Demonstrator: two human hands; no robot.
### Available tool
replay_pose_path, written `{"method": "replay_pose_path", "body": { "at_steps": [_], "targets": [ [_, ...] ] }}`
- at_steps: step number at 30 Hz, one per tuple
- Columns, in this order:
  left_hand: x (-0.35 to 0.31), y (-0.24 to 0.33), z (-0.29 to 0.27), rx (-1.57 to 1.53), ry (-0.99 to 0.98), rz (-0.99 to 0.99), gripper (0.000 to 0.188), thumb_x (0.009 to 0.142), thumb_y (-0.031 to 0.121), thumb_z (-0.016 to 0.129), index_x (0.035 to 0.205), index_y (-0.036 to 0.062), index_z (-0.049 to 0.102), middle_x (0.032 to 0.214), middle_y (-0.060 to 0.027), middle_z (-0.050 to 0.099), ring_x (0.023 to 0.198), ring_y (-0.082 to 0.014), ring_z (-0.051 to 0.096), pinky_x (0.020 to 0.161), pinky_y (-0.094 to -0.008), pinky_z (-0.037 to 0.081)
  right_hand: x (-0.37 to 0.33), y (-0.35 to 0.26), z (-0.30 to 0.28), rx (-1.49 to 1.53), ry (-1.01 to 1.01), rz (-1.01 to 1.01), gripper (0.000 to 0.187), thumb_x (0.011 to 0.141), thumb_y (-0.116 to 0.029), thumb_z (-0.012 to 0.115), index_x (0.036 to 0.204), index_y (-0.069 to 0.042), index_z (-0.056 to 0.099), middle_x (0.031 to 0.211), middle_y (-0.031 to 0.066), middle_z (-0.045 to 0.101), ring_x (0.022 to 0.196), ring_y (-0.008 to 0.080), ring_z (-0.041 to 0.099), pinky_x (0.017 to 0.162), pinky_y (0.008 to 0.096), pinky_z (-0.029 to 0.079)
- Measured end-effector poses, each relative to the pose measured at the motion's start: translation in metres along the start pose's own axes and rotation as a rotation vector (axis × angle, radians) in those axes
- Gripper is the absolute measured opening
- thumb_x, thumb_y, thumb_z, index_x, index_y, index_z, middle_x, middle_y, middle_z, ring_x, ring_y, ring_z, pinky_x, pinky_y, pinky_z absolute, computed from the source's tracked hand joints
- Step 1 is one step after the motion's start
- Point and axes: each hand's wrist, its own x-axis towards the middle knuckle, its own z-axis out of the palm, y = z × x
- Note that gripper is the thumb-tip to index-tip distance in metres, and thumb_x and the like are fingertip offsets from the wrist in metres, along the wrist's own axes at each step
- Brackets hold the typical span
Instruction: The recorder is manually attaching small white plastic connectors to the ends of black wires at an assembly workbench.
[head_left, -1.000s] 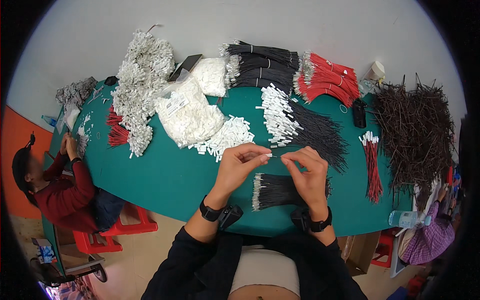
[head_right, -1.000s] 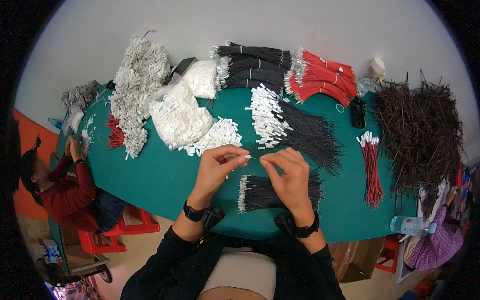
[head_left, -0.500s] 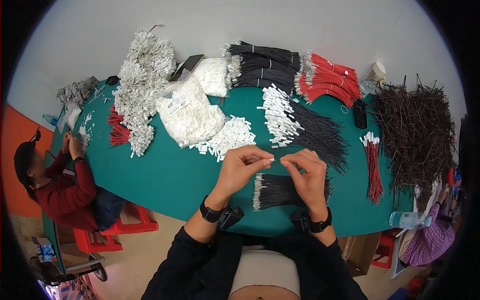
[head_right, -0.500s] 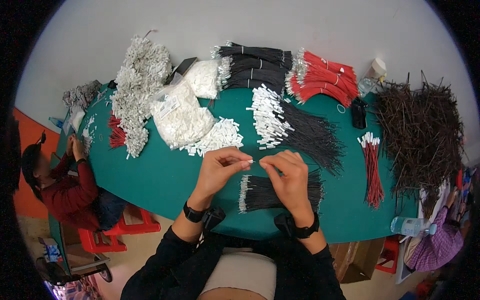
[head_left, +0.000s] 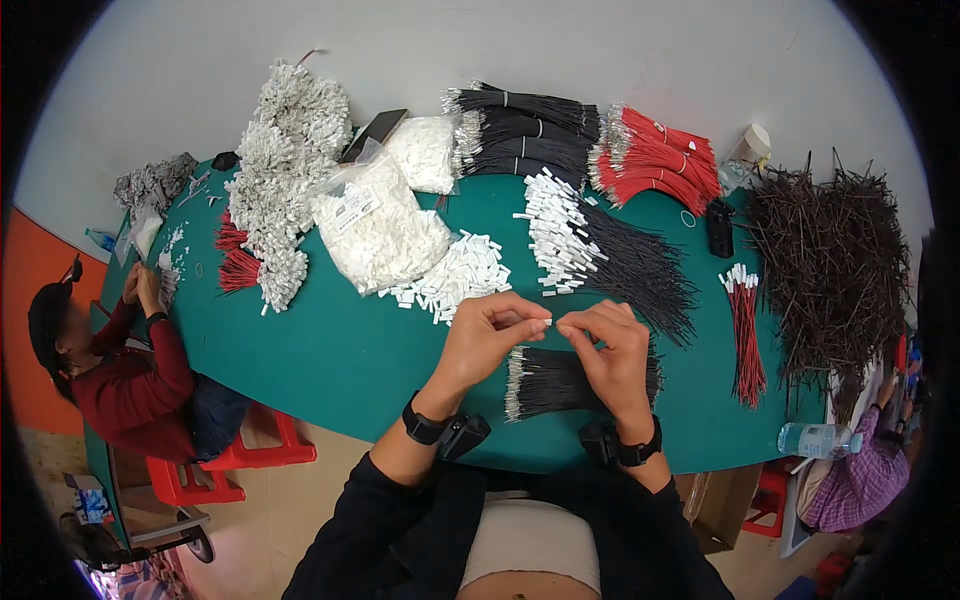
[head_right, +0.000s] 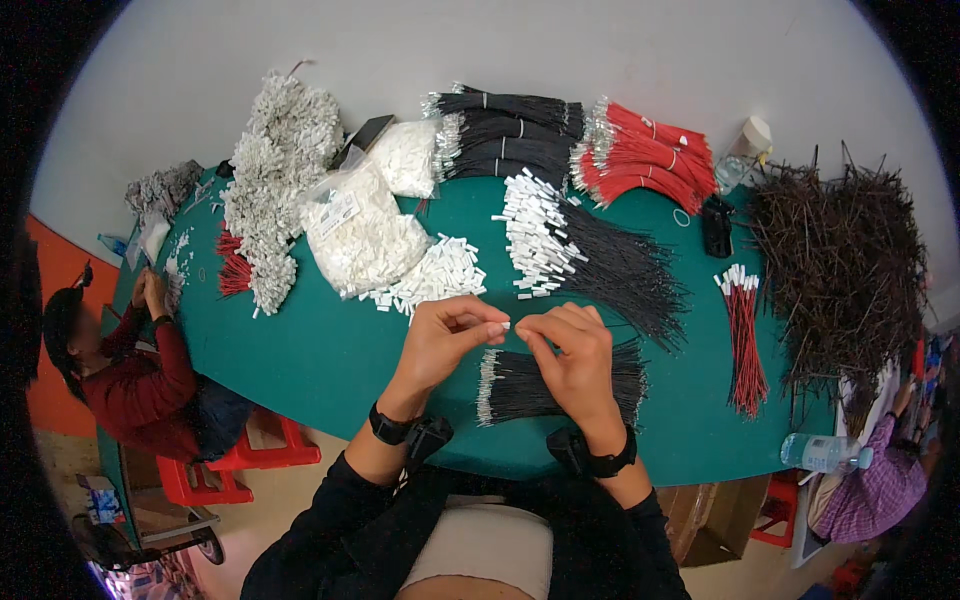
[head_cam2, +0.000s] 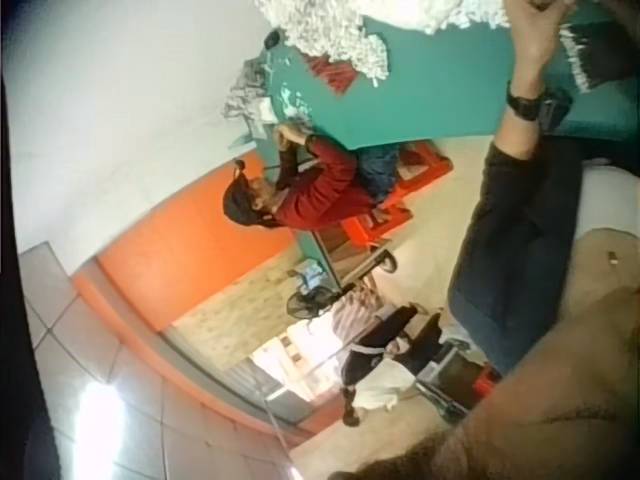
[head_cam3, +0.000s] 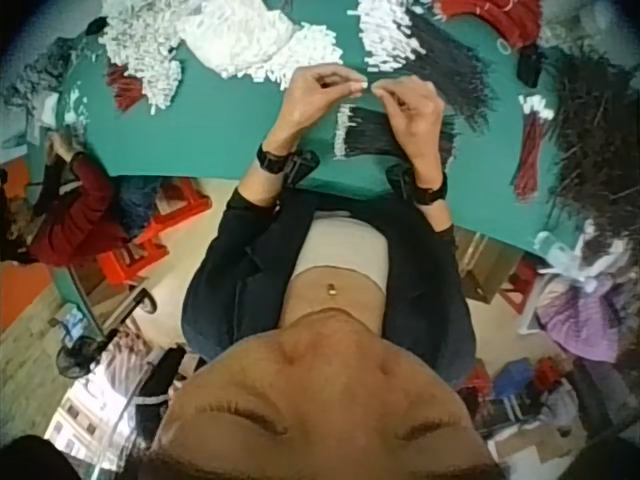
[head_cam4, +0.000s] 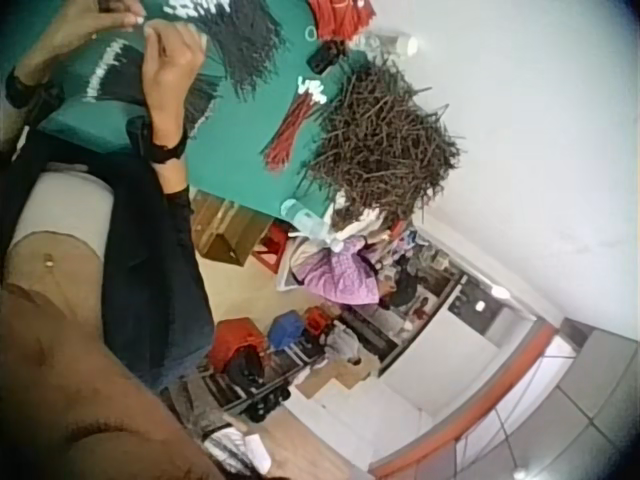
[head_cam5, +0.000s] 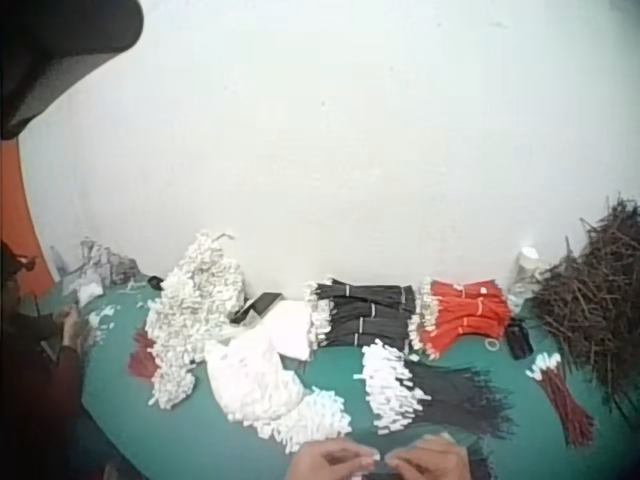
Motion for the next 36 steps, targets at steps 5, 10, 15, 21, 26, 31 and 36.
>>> {"method": "replay_pose_path", "body": {
  "at_steps": [5, 10, 15, 21, 26, 31, 36],
  "targets": [
    [0.0, 0.001, -0.003, 0.01, -0.011, -0.014, 0.016, 0.094, 0.001, 0.075, 0.108, -0.0041, 0.076, 0.097, -0.0101, 0.077, 0.088, -0.0131, 0.072, 0.08, -0.0253, 0.058, -0.001, 0.004, -0.001, -0.013, -0.045, -0.005, 0.006, 0.085, -0.006, 0.077, 0.091, -0.006, 0.077, 0.076, 0.0043, 0.069, 0.068, 0.0192, 0.06, 0.067, 0.0332, 0.039],
    [0.0, -0.01, -0.015, 0.347, 0.01, -0.016, 0.022, 0.092, 0.006, 0.078, 0.113, 0.0014, 0.075, 0.095, -0.0113, 0.078, 0.079, -0.0116, 0.073, 0.07, -0.0248, 0.057, -0.008, 0.015, -0.007, -0.245, -0.199, 0.017, 0.011, 0.084, -0.006, 0.077, 0.095, -0.006, 0.077, 0.081, 0.0066, 0.069, 0.078, 0.026, 0.065, 0.075, 0.0382, 0.043],
    [0.018, -0.013, -0.03, 0.743, 0.076, 0.183, 0.027, 0.089, 0.006, 0.078, 0.115, 0.0014, 0.073, 0.106, -0.0134, 0.075, 0.09, -0.0243, 0.072, 0.081, -0.0345, 0.058, 0.007, 0.031, -0.019, -0.303, -0.175, -0.008, 0.009, 0.085, -0.003, 0.073, 0.094, -0.004, 0.074, 0.087, 0.0087, 0.069, 0.086, 0.0303, 0.063, 0.08, 0.0433, 0.044],
    [0.074, -0.023, -0.045, 1.376, 0.135, 0.419, 0.019, 0.08, 0.008, 0.079, 0.099, 0.01, 0.077, 0.103, -0.0074, 0.068, 0.104, -0.0295, 0.06, 0.093, -0.0421, 0.05, 0.029, 0.039, -0.025, -0.525, -0.067, -0.102, 0.034, 0.079, -0.004, 0.077, 0.111, -0.004, 0.067, 0.115, 0.0125, 0.067, 0.11, 0.0354, 0.06, 0.102, 0.0487, 0.043],
    [0.089, -0.039, -0.046, 1.503, 0.068, 0.39, 0.009, 0.078, 0.01, 0.08, 0.087, 0.0112, 0.076, 0.099, -0.0035, 0.065, 0.106, -0.0266, 0.059, 0.091, -0.0431, 0.05, -0.012, 0.041, -0.005, -0.196, -0.458, -0.051, 0.018, 0.078, -0.008, 0.081, 0.094, -0.004, 0.071, 0.096, 0.012, 0.068, 0.096, 0.0348, 0.065, 0.087, 0.0453, 0.053],
    [0.085, -0.036, -0.047, 1.508, 0.049, 0.381, 0.007, 0.078, 0.01, 0.078, 0.083, 0.01, 0.073, 0.095, -0.0028, 0.066, 0.104, -0.0281, 0.06, 0.093, -0.0443, 0.049, -0.025, 0.034, 0.008, -0.166, -0.552, 0.026, 0.01, 0.081, -0.005, 0.077, 0.088, -0.003, 0.07, 0.087, 0.0115, 0.066, 0.089, 0.0336, 0.065, 0.081, 0.0445, 0.054],
    [0.057, 0.006, -0.031, 0.648, 0.096, 0.069, 0.006, 0.094, 0.005, 0.071, 0.099, 0.0034, 0.074, 0.097, -0.0061, 0.075, 0.09, -0.0183, 0.07, 0.082, -0.0329, 0.055, -0.025, 0.037, 0.003, -0.122, -0.514, 0.015, 0.008, 0.082, -0.003, 0.074, 0.088, -0.001, 0.068, 0.085, 0.0128, 0.066, 0.087, 0.0339, 0.065, 0.078, 0.044, 0.053]
  ]
}}
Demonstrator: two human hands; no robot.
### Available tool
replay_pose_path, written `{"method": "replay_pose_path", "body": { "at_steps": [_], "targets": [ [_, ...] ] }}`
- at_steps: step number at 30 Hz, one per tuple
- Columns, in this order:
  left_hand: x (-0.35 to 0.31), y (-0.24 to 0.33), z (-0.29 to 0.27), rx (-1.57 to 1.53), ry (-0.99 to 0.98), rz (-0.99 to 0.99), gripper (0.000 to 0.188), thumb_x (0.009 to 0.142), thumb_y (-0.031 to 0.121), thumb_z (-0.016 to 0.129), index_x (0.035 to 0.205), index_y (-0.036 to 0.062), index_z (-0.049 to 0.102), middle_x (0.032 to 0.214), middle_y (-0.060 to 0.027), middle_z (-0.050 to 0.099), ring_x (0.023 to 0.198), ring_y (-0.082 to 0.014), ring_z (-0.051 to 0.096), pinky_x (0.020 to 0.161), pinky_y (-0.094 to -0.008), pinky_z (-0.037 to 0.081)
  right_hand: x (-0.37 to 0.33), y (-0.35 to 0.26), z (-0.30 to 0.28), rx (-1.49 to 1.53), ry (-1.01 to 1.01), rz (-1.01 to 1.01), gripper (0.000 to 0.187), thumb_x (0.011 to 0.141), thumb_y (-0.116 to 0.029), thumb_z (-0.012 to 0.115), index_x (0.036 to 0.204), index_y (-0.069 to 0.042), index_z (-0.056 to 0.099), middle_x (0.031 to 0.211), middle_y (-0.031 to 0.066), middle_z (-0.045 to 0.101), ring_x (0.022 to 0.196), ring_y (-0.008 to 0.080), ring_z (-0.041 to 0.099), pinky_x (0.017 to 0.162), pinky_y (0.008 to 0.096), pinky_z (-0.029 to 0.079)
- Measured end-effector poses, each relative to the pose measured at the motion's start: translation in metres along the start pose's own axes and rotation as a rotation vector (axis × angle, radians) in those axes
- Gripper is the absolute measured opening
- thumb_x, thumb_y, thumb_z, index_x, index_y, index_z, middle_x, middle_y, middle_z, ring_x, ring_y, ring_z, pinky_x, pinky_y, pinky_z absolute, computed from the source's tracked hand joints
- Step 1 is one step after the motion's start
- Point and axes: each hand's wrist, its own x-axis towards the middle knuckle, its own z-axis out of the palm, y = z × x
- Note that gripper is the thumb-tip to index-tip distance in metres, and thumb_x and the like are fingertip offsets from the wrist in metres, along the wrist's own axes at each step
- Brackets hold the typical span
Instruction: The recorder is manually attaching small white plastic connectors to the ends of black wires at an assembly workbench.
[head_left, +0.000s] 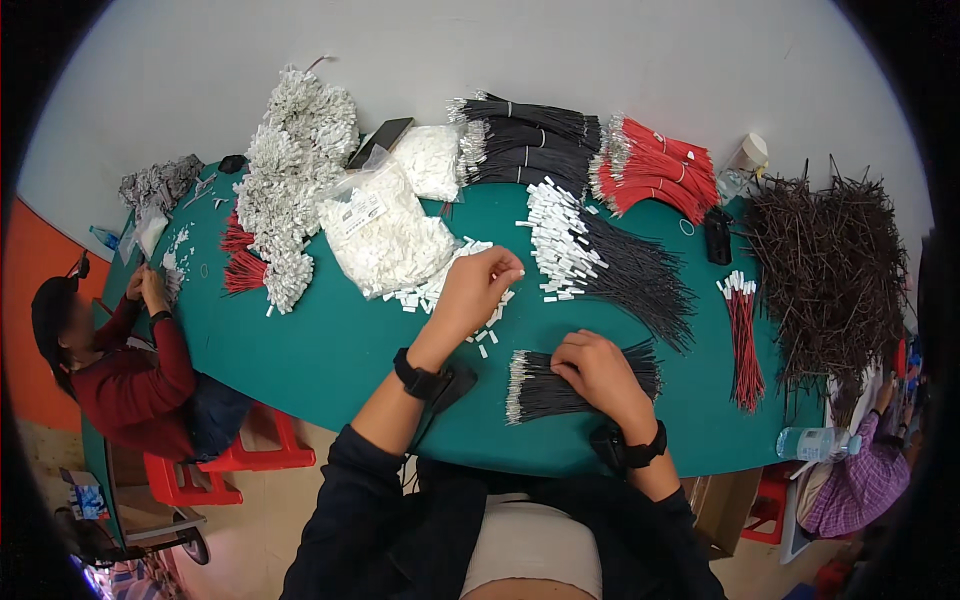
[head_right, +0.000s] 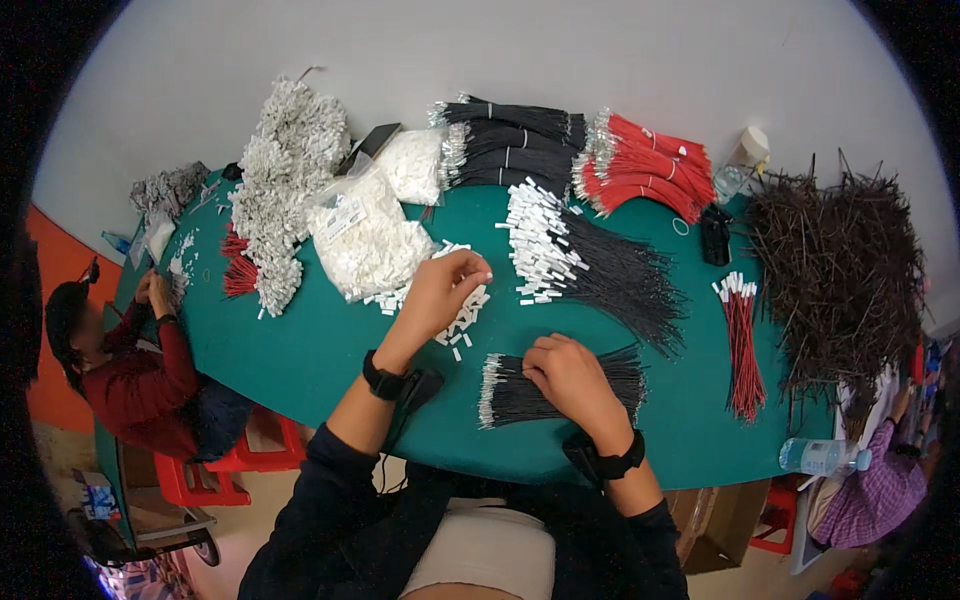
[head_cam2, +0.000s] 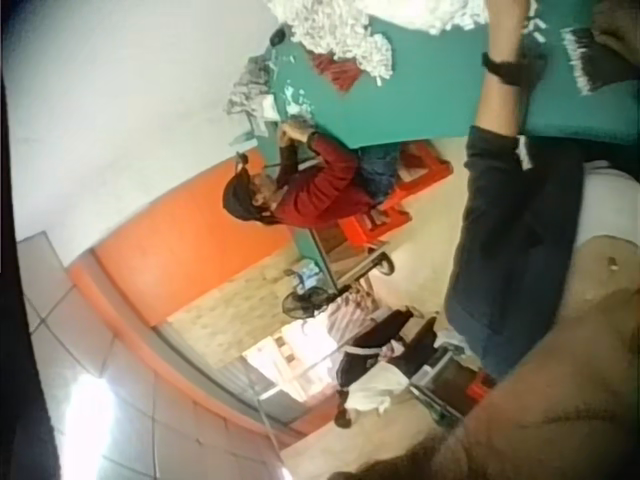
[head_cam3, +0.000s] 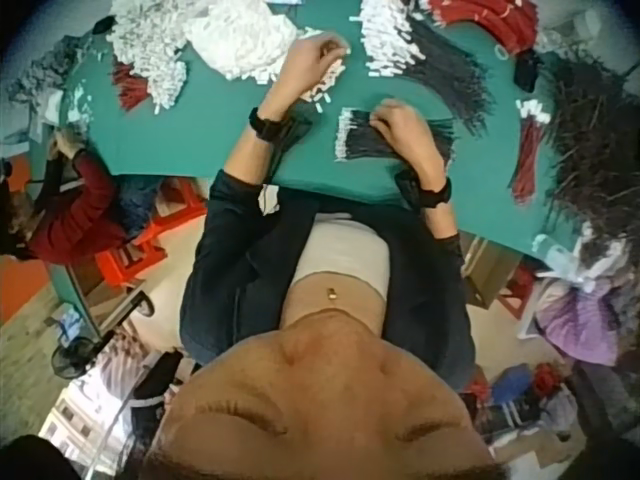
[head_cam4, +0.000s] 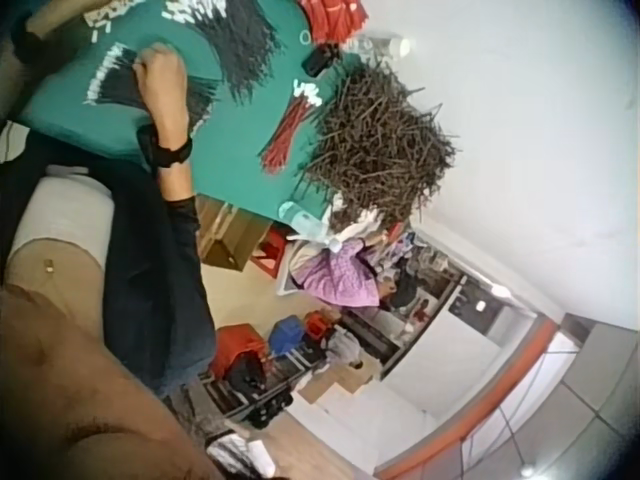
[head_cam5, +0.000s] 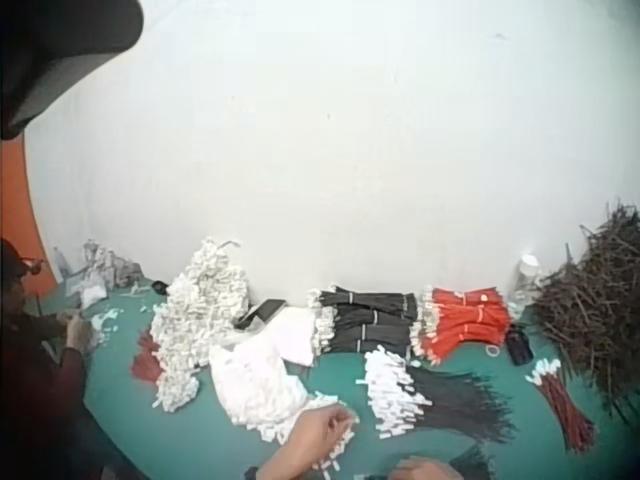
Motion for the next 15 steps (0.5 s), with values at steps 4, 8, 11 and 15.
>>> {"method": "replay_pose_path", "body": {
  "at_steps": [4, 8, 11, 15],
  "targets": [
    [-0.023, 0.001, -0.001, -0.538, -0.025, -0.006, 0.013, 0.1, 0.008, 0.067, 0.108, 0.0005, 0.075, 0.102, -0.0091, 0.077, 0.091, -0.0153, 0.073, 0.079, -0.027, 0.056, 0.001, -0.013, -0.007, 0.301, 0.047, 0.037, 0.006, 0.09, 0.0, 0.069, 0.092, 0.0, 0.063, 0.082, 0.0118, 0.068, 0.074, 0.0294, 0.065, 0.067, 0.0382, 0.051],
    [-0.04, 0.02, -0.005, -0.638, -0.072, -0.029, 0.025, 0.101, 0.004, 0.065, 0.124, -0.0029, 0.072, 0.103, -0.0087, 0.075, 0.09, -0.0118, 0.07, 0.081, -0.0262, 0.057, -0.001, -0.029, -0.016, 0.561, 0.177, 0.15, 0.005, 0.095, 0.0, 0.067, 0.096, 0.0, 0.062, 0.075, 0.0057, 0.064, 0.062, 0.0153, 0.058, 0.058, 0.0294, 0.043],
    [-0.048, 0.028, -0.004, -0.652, -0.091, -0.034, 0.025, 0.101, 0.004, 0.065, 0.125, -0.0018, 0.072, 0.103, -0.0083, 0.075, 0.089, -0.0115, 0.069, 0.082, -0.0258, 0.056, -0.001, -0.031, -0.017, 0.634, 0.389, 0.176, 0.008, 0.093, 0.003, 0.071, 0.1, 0.001, 0.068, 0.07, -0.0032, 0.053, 0.063, 0.0024, 0.041, 0.054, 0.0225, 0.032],
    [-0.058, 0.037, -0.002, -0.528, -0.077, 0.034, 0.023, 0.102, 0.004, 0.063, 0.122, 0.0002, 0.074, 0.099, -0.0051, 0.072, 0.088, -0.0099, 0.065, 0.079, -0.0247, 0.052, 0.004, -0.049, -0.031, 0.504, 0.486, 0.199, 0.01, 0.088, 0.003, 0.076, 0.097, 0.0, 0.075, 0.066, -0.0021, 0.052, 0.06, 0.0038, 0.041, 0.053, 0.0242, 0.031]
  ]
}}
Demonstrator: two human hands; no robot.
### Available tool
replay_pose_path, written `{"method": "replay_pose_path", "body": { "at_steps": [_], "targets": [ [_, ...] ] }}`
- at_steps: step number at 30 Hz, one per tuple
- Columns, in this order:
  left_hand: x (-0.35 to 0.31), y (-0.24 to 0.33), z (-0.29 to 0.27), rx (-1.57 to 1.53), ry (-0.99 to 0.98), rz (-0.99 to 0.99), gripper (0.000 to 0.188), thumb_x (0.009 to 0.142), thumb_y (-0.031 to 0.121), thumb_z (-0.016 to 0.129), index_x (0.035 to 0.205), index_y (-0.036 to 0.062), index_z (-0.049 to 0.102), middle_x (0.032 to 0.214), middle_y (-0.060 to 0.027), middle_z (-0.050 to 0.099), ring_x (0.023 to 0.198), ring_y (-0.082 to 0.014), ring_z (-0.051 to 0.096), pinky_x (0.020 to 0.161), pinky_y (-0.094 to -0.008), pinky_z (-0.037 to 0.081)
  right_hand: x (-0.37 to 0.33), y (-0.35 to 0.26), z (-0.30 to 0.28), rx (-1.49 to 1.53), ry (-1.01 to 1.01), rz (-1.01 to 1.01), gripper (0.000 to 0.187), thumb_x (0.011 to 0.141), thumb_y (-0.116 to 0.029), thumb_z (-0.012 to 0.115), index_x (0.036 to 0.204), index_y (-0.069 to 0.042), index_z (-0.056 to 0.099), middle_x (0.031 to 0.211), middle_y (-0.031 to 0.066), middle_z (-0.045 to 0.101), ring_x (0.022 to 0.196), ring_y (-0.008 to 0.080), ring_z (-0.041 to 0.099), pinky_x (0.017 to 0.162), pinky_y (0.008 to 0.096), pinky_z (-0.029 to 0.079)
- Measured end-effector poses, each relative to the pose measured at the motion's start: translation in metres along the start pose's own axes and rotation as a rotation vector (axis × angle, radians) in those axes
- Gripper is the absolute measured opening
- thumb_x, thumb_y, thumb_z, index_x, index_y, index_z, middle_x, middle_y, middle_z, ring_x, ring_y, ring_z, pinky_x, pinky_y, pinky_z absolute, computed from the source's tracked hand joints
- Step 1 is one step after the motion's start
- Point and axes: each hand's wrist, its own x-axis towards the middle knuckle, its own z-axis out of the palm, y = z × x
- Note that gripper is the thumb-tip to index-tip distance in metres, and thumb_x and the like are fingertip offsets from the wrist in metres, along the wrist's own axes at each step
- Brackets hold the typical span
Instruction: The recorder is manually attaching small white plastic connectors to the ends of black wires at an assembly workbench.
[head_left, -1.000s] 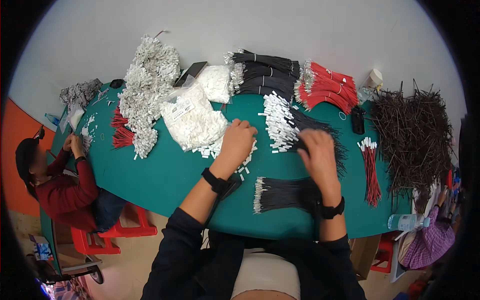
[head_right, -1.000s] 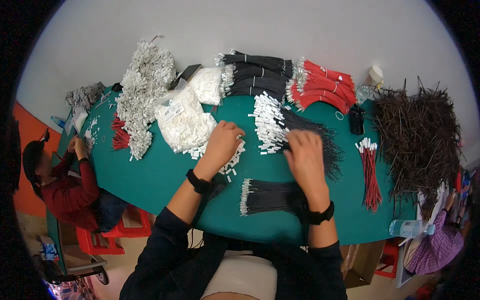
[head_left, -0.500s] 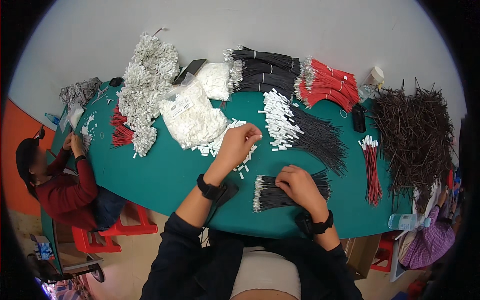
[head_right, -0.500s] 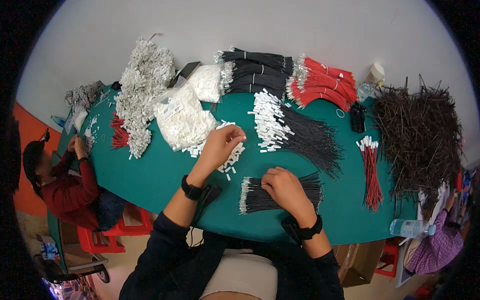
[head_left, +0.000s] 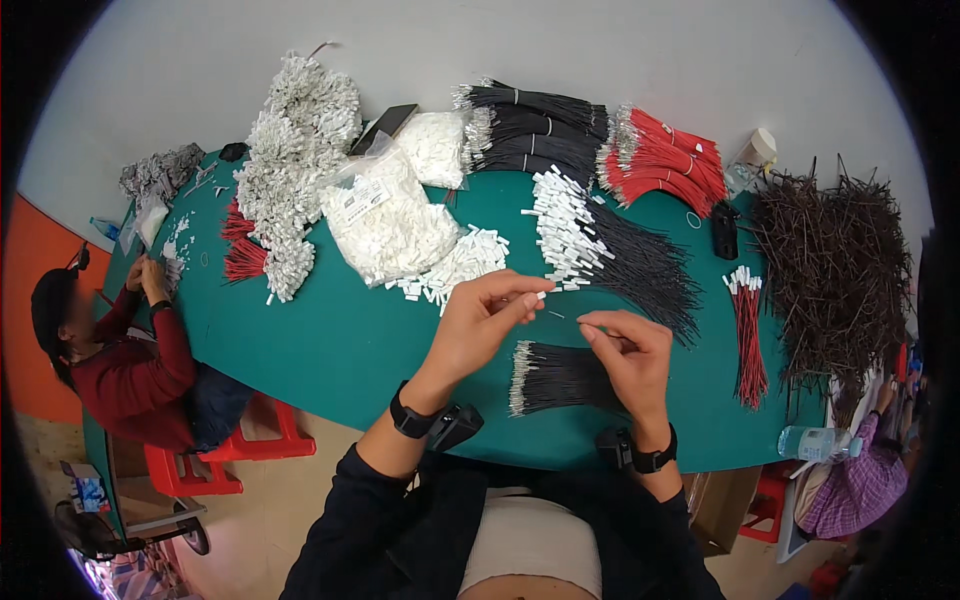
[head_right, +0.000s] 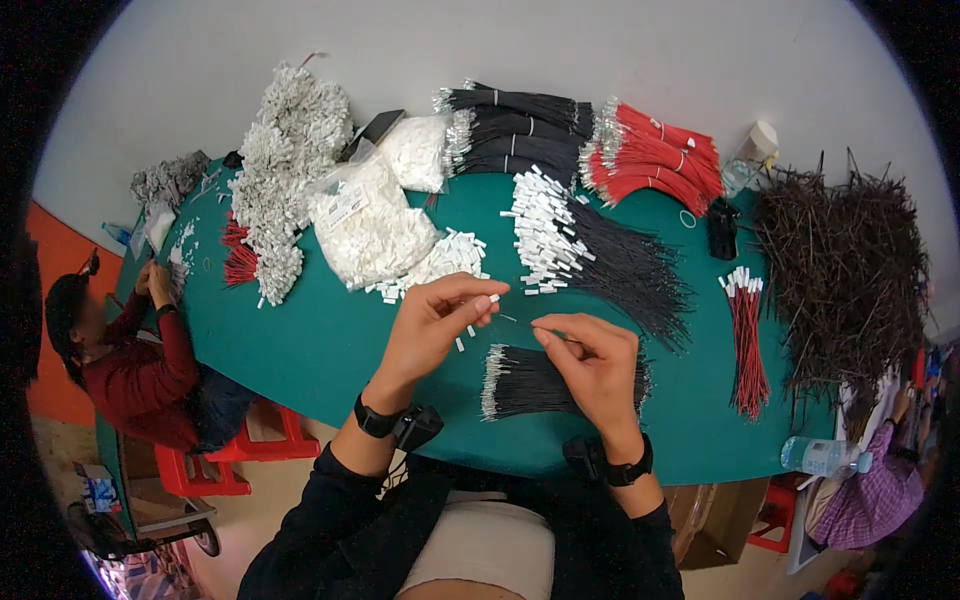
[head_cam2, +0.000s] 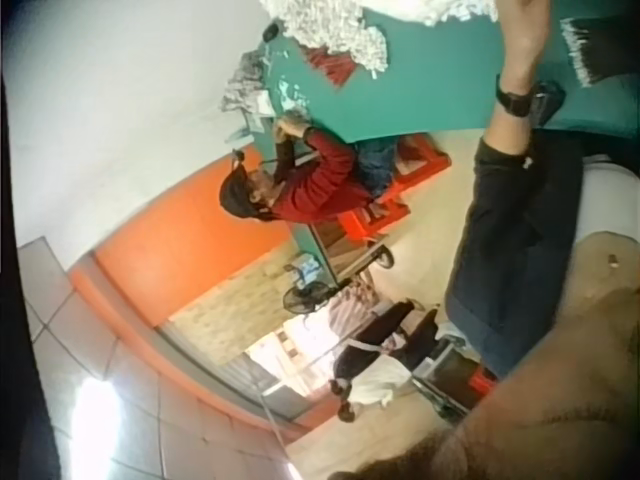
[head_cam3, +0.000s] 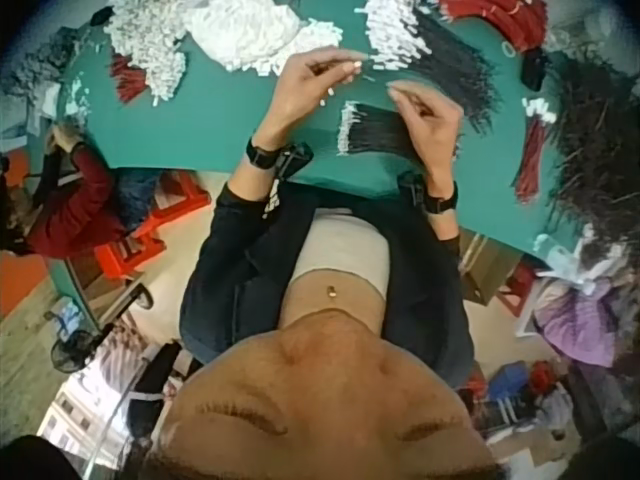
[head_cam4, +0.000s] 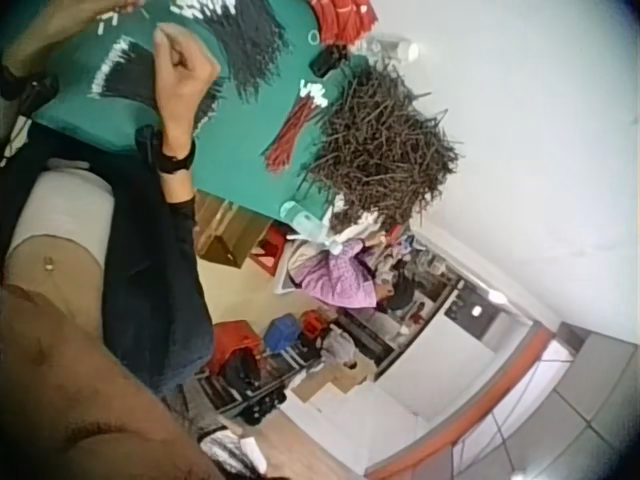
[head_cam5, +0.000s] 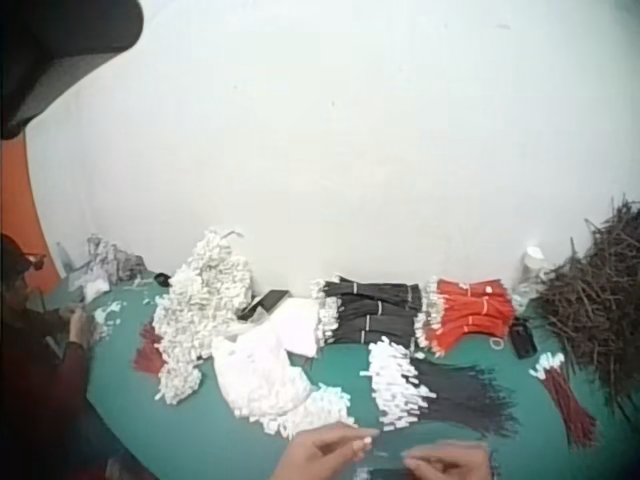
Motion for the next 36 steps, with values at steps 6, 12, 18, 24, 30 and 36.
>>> {"method": "replay_pose_path", "body": {
  "at_steps": [6, 12, 18, 24, 30, 36],
  "targets": [
    [-0.009, 0.003, 0.006, 0.035, -0.01, 0.106, 0.024, 0.102, 0.001, 0.061, 0.122, 0.0007, 0.075, 0.099, -0.0045, 0.066, 0.087, -0.0102, 0.06, 0.078, -0.025, 0.048, 0.003, -0.005, 0.001, -0.159, 0.078, -0.122, 0.014, 0.078, 0.001, 0.084, 0.091, -0.003, 0.08, 0.062, 0.0001, 0.047, 0.056, 0.0088, 0.04, 0.052, 0.0278, 0.029],
    [-0.013, 0.003, 0.007, 0.087, -0.017, 0.097, 0.024, 0.102, 0.002, 0.063, 0.122, 0.001, 0.075, 0.101, -0.0039, 0.064, 0.087, -0.0103, 0.059, 0.078, -0.0248, 0.048, 0.004, -0.004, 0.001, -0.166, 0.073, -0.201, 0.014, 0.08, 0.002, 0.083, 0.092, -0.004, 0.079, 0.063, 0.0018, 0.052, 0.058, 0.0112, 0.045, 0.052, 0.0287, 0.032],
    [-0.016, 0.002, 0.011, -0.083, 0.055, -0.056, 0.018, 0.1, 0.005, 0.069, 0.116, -0.0008, 0.075, 0.1, -0.0045, 0.072, 0.09, -0.0088, 0.066, 0.08, -0.0227, 0.052, 0.003, -0.007, 0.003, -0.158, 0.066, -0.147, 0.012, 0.082, 0.001, 0.081, 0.093, -0.004, 0.078, 0.072, 0.0032, 0.062, 0.06, 0.0135, 0.051, 0.056, 0.0288, 0.039],
    [-0.017, 0.001, 0.009, -0.088, 0.061, -0.049, 0.017, 0.099, 0.006, 0.071, 0.114, -0.0016, 0.075, 0.095, -0.0056, 0.075, 0.086, -0.009, 0.069, 0.077, -0.0226, 0.054, 0.003, -0.008, 0.002, -0.211, 0.072, -0.193, 0.009, 0.083, -0.001, 0.079, 0.09, -0.004, 0.075, 0.071, 0.0031, 0.061, 0.063, 0.0138, 0.054, 0.056, 0.0293, 0.038],
    [-0.017, 0.001, 0.009, -0.109, 0.065, -0.037, 0.018, 0.098, 0.006, 0.072, 0.114, -0.0016, 0.076, 0.095, -0.0065, 0.075, 0.086, -0.0093, 0.069, 0.077, -0.0229, 0.054, 0.003, -0.009, 0.005, -0.183, 0.087, -0.17, 0.008, 0.083, 0.0, 0.078, 0.088, -0.003, 0.074, 0.07, 0.0044, 0.06, 0.063, 0.0152, 0.054, 0.058, 0.0306, 0.04],
    [-0.017, 0.0, 0.009, -0.106, 0.064, -0.038, 0.018, 0.098, 0.004, 0.072, 0.114, -0.0015, 0.076, 0.097, -0.0068, 0.075, 0.088, -0.0101, 0.069, 0.078, -0.0233, 0.054, 0.003, -0.007, 0.008, -0.176, 0.084, -0.186, 0.007, 0.083, 0.001, 0.078, 0.088, -0.002, 0.074, 0.07, 0.0054, 0.06, 0.064, 0.0164, 0.055, 0.059, 0.0305, 0.041]
  ]
}}
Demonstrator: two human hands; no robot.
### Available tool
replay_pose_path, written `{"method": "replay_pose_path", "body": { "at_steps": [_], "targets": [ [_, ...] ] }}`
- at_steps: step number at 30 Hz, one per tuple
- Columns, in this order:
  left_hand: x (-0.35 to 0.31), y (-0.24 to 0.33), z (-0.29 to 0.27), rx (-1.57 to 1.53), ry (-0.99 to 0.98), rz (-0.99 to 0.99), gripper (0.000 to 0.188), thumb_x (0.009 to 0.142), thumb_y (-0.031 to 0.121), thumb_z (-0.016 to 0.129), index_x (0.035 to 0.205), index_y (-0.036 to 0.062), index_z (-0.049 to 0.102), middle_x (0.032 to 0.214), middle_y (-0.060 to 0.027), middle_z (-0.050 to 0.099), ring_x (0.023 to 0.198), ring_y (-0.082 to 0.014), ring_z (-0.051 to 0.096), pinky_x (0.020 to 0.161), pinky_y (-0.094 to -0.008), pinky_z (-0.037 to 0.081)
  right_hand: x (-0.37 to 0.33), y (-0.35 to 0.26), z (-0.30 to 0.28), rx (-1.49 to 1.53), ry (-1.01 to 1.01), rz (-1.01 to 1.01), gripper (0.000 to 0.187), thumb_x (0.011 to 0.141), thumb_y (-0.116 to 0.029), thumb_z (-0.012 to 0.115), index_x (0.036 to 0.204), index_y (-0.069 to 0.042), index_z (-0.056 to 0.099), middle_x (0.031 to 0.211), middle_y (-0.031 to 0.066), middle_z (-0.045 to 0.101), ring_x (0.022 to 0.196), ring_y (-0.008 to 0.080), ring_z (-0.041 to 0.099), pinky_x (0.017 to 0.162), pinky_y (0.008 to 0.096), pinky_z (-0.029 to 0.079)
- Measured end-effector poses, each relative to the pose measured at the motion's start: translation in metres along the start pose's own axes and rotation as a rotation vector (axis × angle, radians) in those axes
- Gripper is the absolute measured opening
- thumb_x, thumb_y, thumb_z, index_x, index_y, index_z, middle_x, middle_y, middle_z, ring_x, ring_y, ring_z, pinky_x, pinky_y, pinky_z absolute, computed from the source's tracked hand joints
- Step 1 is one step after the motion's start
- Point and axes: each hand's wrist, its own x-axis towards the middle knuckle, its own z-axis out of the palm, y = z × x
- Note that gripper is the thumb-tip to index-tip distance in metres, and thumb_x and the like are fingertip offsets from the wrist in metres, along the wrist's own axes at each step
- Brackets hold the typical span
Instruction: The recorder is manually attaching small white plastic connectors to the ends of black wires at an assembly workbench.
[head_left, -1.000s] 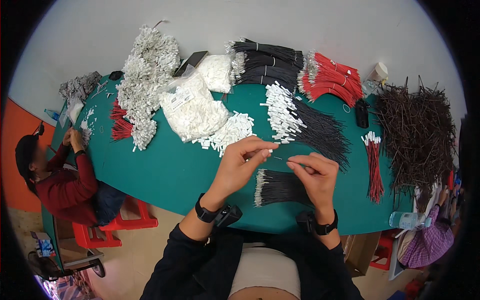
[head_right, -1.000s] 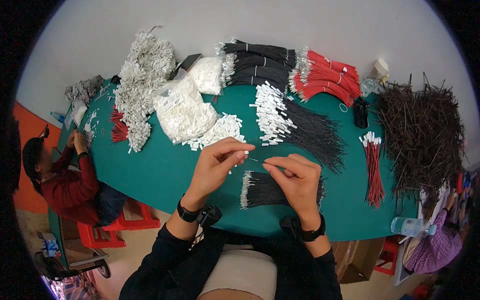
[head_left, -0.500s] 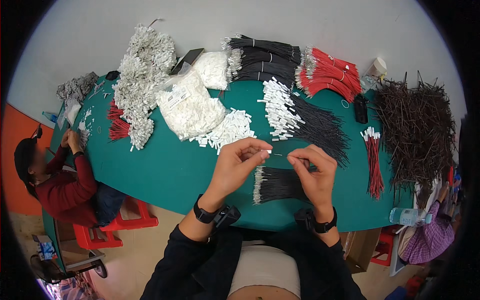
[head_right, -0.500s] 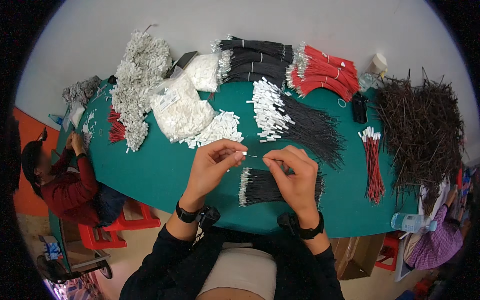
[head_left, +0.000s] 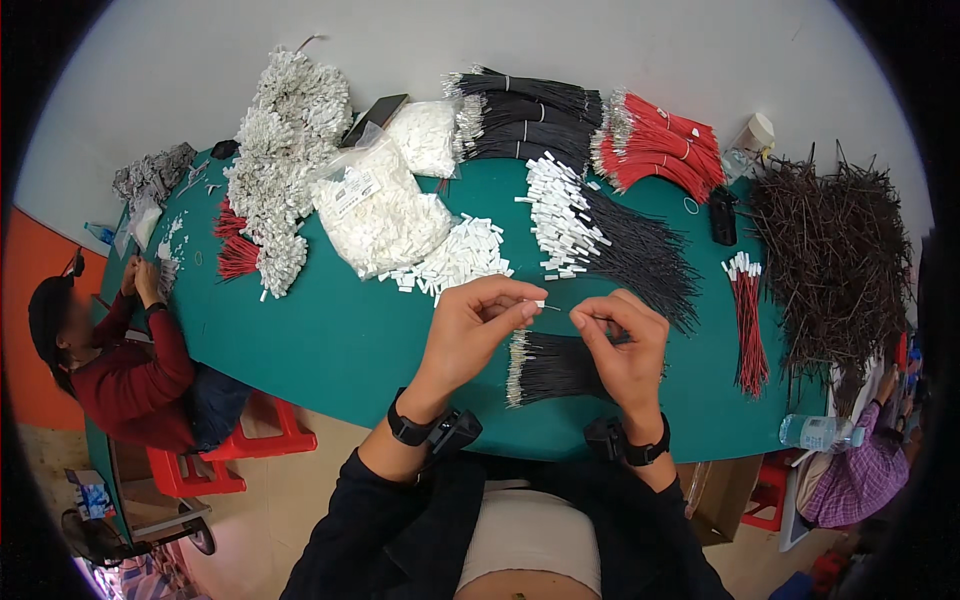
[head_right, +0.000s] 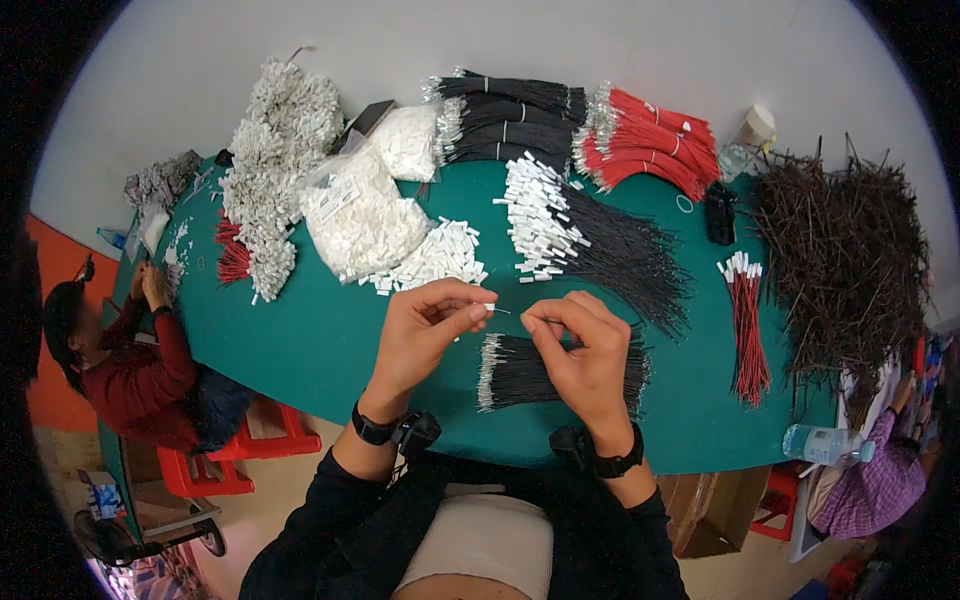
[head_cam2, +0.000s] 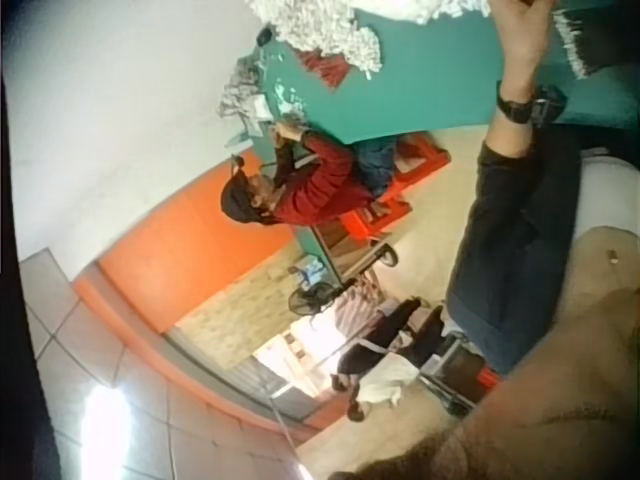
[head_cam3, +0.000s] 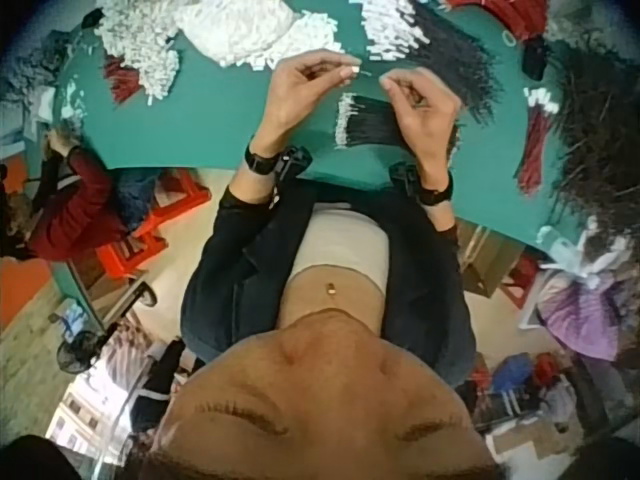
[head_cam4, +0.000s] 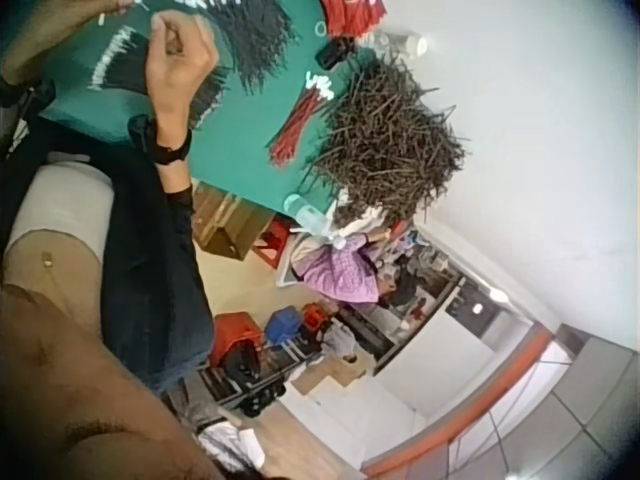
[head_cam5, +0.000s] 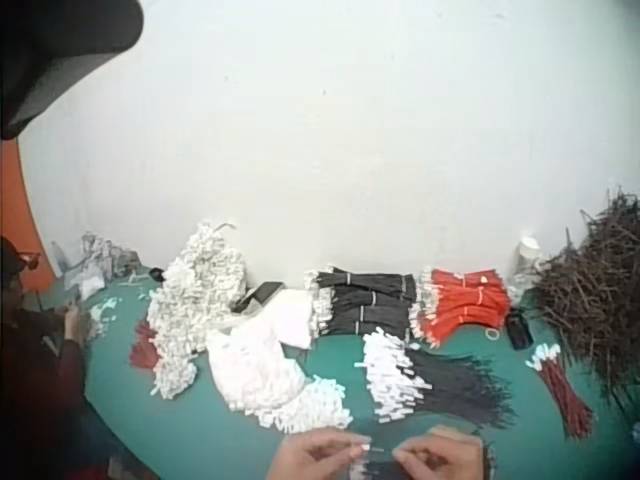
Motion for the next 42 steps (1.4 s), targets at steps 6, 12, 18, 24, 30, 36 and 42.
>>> {"method": "replay_pose_path", "body": {
  "at_steps": [6, 12, 18, 24, 30, 36, 42],
  "targets": [
    [0.0, 0.001, 0.001, 0.023, -0.013, 0.021, 0.017, 0.095, 0.0, 0.074, 0.111, -0.0025, 0.076, 0.102, -0.0082, 0.074, 0.094, -0.0116, 0.07, 0.08, -0.0235, 0.055, 0.0, 0.0, 0.002, 0.022, -0.016, 0.032, 0.007, 0.083, 0.0, 0.078, 0.088, -0.002, 0.074, 0.069, 0.0055, 0.06, 0.063, 0.0163, 0.055, 0.057, 0.0307, 0.04],
    [0.0, 0.001, -0.002, 0.106, -0.025, 0.063, 0.016, 0.091, -0.003, 0.076, 0.108, -0.0027, 0.078, 0.099, -0.007, 0.073, 0.09, -0.0109, 0.069, 0.079, -0.0229, 0.054, 0.001, -0.001, 0.004, 0.02, -0.059, 0.027, 0.007, 0.083, -0.001, 0.079, 0.088, -0.002, 0.074, 0.07, 0.0053, 0.061, 0.064, 0.0169, 0.055, 0.056, 0.0313, 0.04],
    [0.0, 0.003, 0.001, 0.074, 0.003, 0.054, 0.015, 0.091, -0.003, 0.076, 0.105, -0.0027, 0.078, 0.096, -0.0064, 0.072, 0.086, -0.0096, 0.067, 0.076, -0.0223, 0.053, 0.002, 0.0, 0.006, 0.014, -0.056, -0.002, 0.007, 0.083, -0.001, 0.078, 0.088, -0.003, 0.074, 0.072, 0.0053, 0.063, 0.065, 0.0175, 0.056, 0.056, 0.0322, 0.04],
    [-0.001, -0.003, 0.003, 0.098, -0.008, 0.022, 0.014, 0.091, -0.002, 0.076, 0.106, -0.0027, 0.078, 0.095, -0.0064, 0.072, 0.084, -0.0097, 0.067, 0.076, -0.0225, 0.053, 0.0, 0.005, 0.008, -0.006, -0.039, -0.027, 0.008, 0.083, -0.002, 0.079, 0.088, -0.004, 0.073, 0.07, 0.005, 0.062, 0.064, 0.0188, 0.055, 0.059, 0.0328, 0.041],
    [-0.001, -0.004, 0.006, 0.055, -0.006, -0.009, 0.014, 0.092, -0.002, 0.076, 0.106, -0.0025, 0.078, 0.095, -0.0061, 0.072, 0.085, -0.0096, 0.067, 0.077, -0.0228, 0.053, 0.0, 0.008, 0.009, 0.0, -0.06, -0.029, 0.009, 0.083, -0.003, 0.08, 0.088, -0.005, 0.073, 0.069, 0.0045, 0.06, 0.062, 0.0192, 0.053, 0.06, 0.033, 0.04],
    [0.0, -0.004, 0.0, 0.106, -0.057, -0.063, 0.017, 0.094, 0.001, 0.075, 0.111, -0.0015, 0.077, 0.101, -0.0068, 0.075, 0.088, -0.0092, 0.069, 0.08, -0.0232, 0.054, 0.004, 0.01, 0.0, -0.001, -0.149, 0.013, 0.009, 0.083, -0.005, 0.08, 0.09, -0.005, 0.074, 0.07, 0.005, 0.06, 0.062, 0.0197, 0.054, 0.063, 0.0342, 0.04],
    [0.027, -0.01, -0.009, 0.578, 0.091, 0.331, 0.028, 0.089, 0.007, 0.079, 0.117, 0.0044, 0.075, 0.11, -0.0087, 0.075, 0.101, -0.0228, 0.069, 0.09, -0.0357, 0.054, 0.034, 0.047, -0.013, -0.379, -0.114, -0.251, 0.012, 0.085, -0.004, 0.074, 0.097, -0.004, 0.074, 0.088, 0.0093, 0.07, 0.087, 0.0313, 0.063, 0.083, 0.0428, 0.045]
  ]
}}
